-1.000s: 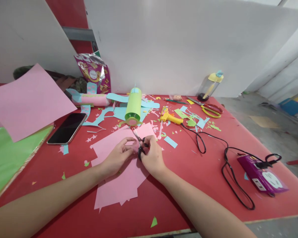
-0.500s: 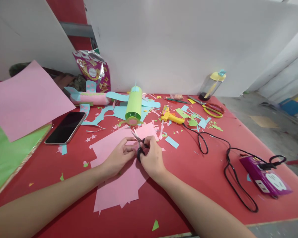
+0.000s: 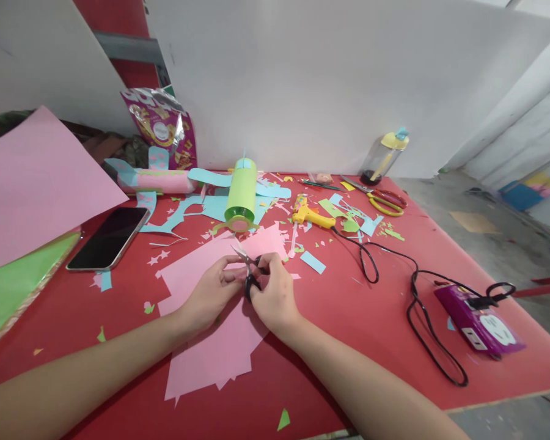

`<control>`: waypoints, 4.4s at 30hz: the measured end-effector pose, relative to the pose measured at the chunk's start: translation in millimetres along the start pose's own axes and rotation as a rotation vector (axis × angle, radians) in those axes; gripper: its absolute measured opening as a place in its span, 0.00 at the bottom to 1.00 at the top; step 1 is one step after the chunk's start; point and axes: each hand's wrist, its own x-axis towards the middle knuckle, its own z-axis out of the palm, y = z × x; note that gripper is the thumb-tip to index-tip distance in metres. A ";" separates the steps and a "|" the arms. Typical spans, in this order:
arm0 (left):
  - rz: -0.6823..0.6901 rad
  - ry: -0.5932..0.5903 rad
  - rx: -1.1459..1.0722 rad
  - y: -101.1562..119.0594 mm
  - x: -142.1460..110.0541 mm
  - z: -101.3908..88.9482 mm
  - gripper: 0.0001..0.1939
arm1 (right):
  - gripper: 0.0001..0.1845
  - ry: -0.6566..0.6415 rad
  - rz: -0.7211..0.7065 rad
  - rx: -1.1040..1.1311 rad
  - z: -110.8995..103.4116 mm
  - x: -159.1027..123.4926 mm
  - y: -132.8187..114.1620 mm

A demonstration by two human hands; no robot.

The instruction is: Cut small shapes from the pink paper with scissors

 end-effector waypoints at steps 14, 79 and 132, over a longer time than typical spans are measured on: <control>-0.002 0.062 -0.373 5.3 4.6 -1.7 0.18 | 0.14 -0.014 0.068 0.219 -5.0 0.3 5.3; 0.078 0.023 0.150 7.7 -1.2 -2.3 0.07 | 0.23 0.039 0.203 0.499 0.7 9.2 7.6; 0.203 0.061 0.244 58.3 -7.1 -21.4 0.09 | 0.20 -0.641 0.354 0.836 -9.6 -9.6 -9.2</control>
